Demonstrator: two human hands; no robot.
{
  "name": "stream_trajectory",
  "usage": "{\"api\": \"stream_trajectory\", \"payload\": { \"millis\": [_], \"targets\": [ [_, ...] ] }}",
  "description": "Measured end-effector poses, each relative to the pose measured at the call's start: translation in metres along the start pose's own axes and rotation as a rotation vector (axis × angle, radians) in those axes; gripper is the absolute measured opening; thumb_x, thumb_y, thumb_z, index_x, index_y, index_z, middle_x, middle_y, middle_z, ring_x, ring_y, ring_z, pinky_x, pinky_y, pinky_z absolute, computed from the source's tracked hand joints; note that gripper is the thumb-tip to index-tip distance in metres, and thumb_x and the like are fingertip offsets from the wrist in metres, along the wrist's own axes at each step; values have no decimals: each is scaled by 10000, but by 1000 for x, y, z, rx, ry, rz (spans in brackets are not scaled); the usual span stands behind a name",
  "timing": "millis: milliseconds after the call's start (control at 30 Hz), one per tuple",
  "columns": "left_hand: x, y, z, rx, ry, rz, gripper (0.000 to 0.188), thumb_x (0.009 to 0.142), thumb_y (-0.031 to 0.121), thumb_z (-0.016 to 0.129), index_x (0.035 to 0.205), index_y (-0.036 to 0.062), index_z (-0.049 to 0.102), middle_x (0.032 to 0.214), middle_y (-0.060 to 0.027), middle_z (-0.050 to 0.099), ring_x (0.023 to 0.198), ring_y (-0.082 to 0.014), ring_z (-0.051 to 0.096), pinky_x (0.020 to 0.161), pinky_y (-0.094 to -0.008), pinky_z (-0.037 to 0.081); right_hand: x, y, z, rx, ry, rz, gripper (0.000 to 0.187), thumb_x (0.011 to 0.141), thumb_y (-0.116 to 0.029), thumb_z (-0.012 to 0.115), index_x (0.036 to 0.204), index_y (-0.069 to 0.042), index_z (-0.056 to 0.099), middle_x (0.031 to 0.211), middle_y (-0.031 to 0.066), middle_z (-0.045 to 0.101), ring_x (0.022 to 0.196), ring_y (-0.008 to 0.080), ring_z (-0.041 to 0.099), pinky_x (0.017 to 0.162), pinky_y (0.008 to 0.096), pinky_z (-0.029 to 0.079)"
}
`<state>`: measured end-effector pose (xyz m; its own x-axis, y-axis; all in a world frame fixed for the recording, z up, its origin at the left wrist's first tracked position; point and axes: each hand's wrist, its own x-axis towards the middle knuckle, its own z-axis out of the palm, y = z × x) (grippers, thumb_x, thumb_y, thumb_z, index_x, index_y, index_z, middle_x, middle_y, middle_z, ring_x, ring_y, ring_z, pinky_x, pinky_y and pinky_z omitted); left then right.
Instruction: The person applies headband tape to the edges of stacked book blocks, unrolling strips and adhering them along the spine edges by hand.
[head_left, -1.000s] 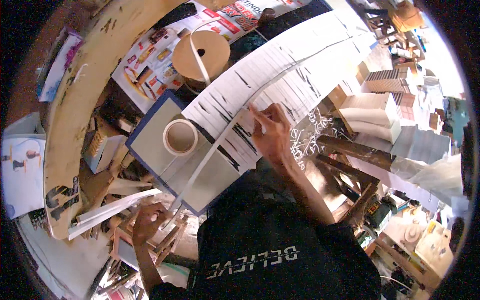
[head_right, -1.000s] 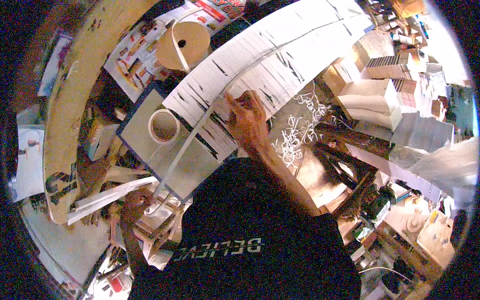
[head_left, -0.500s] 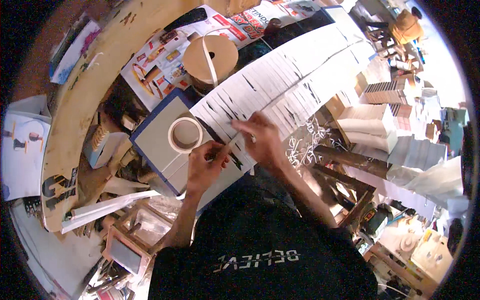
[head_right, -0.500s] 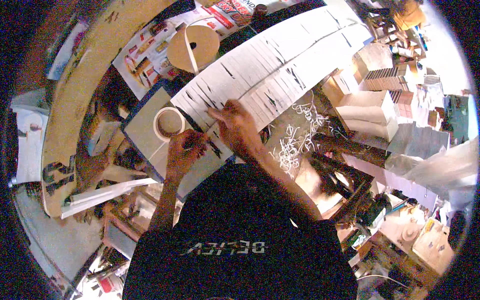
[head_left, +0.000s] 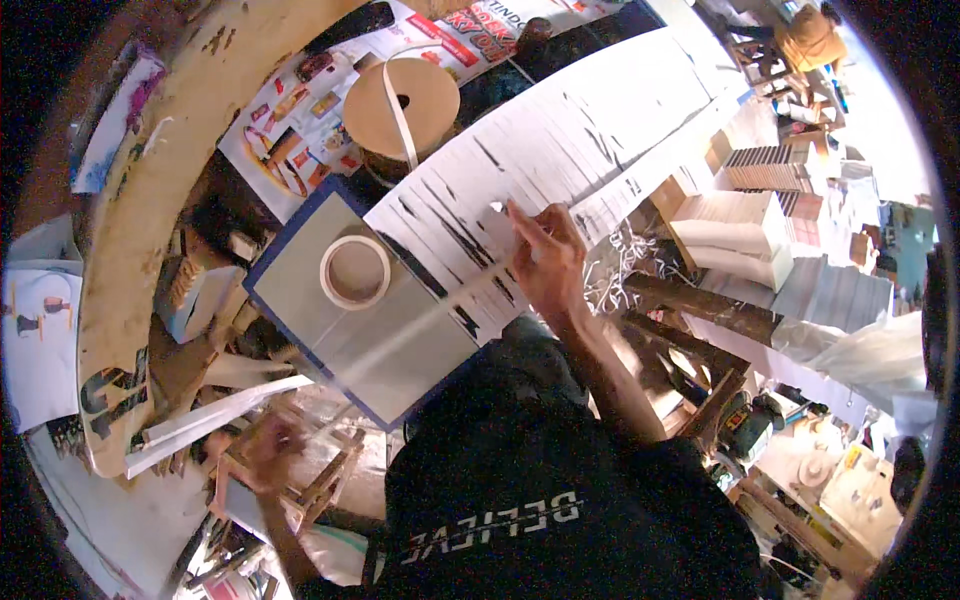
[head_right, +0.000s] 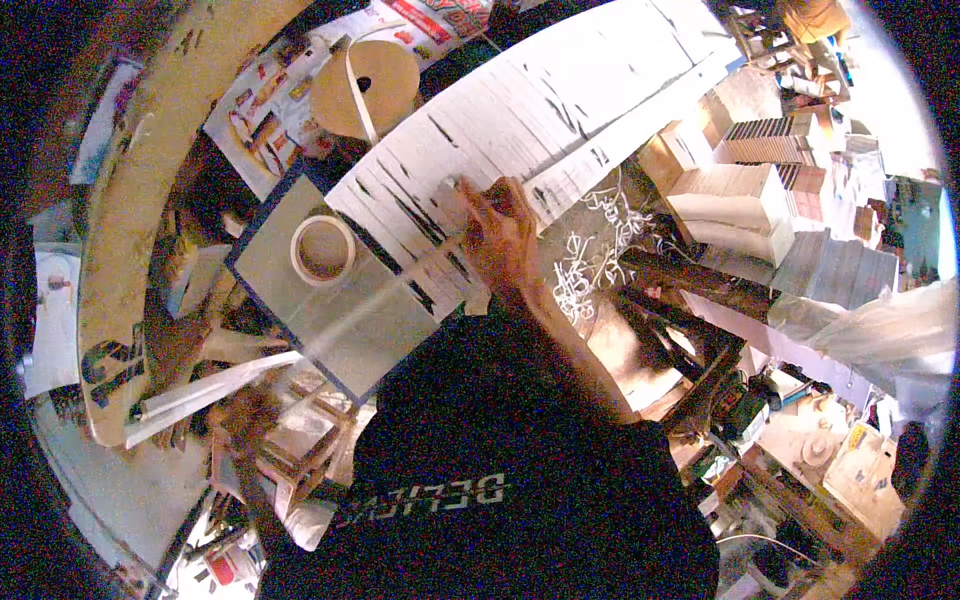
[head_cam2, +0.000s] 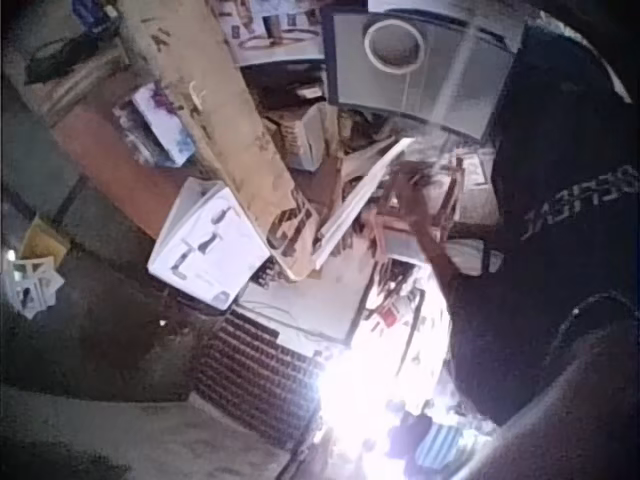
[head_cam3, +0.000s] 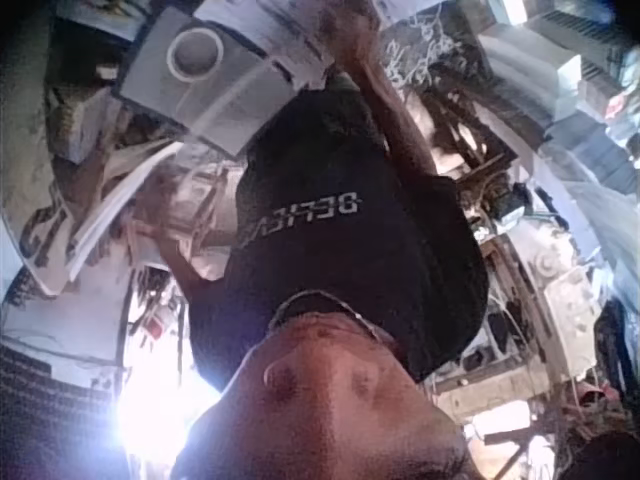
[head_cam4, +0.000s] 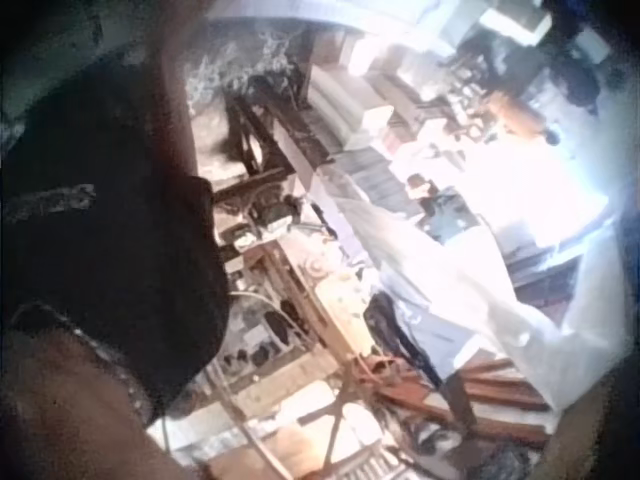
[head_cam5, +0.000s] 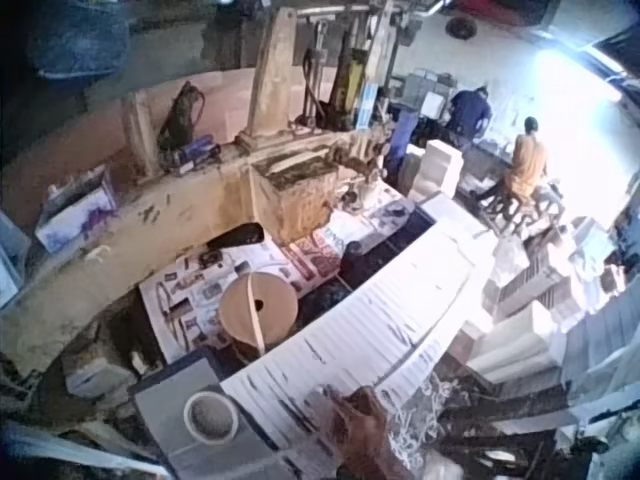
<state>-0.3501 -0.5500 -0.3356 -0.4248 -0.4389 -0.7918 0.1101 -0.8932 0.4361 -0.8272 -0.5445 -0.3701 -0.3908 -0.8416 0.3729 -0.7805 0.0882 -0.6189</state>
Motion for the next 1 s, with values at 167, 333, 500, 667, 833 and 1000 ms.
{"api": "stream_trajectory", "payload": {
  "millis": [167, 333, 500, 667, 833, 1000],
  "targets": [
    [-46, -40, -90, 795, 176, 402, 247, 898, 42, 639, 1138, 15, 587, 894, -59, 637, 756, -169, 639, 716, -299, 539, 15, -1, -6, -18, 2, -28, 323, 808, 37, 671, 1079, -119, 752, 857, 106, 689, 687, 235, 610, 621, 335, 492],
    [-6, 0, 0, 931, -32, 240, 383, 920, 129, 677, 1258, -4, 555, 1039, -101, 685, 870, -191, 673, 766, -319, 555, 28, 2, -43, 32, -26, 194, 141, 870, -49, 688, 1009, -70, 705, 1016, 78, 691, 842, 220, 659, 672, 315, 516],
    [31, 15, 34, 816, -86, 150, 524, 890, 209, 747, 1315, 17, 509, 1007, -87, 711, 910, -212, 695, 784, -307, 575, 29, 61, -65, 257, -377, 4, 141, 835, -16, 718, 973, -41, 712, 961, 94, 692, 867, 171, 653, 709, 299, 525],
    [78, 21, 111, 1155, -143, 247, 286, 928, 246, 701, 1048, -13, 680, 820, -46, 713, 707, -111, 654, 637, -245, 527, 99, 73, -113, 96, -630, -129, 103, 797, -43, 755, 899, -33, 747, 821, 80, 697, 776, 176, 648, 743, 315, 509],
    [126, 4, 199, 910, -191, 304, 336, 976, 296, 622, 824, 7, 698, 680, -8, 630, 554, -54, 533, 490, -229, 419, 216, 109, -137, -258, -374, -446, 170, 805, 14, 663, 889, -109, 744, 883, 82, 722, 845, 237, 687, 768, 355, 541],
    [135, -12, 215, 877, -139, 399, 347, 995, 291, 587, 799, 25, 691, 635, 2, 592, 517, -52, 501, 466, -227, 394, 117, 15, -85, 20, -90, -254, 333, 759, 66, 626, 962, -156, 768, 837, 109, 689, 818, 275, 675, 732, 372, 543]
  ]
}}
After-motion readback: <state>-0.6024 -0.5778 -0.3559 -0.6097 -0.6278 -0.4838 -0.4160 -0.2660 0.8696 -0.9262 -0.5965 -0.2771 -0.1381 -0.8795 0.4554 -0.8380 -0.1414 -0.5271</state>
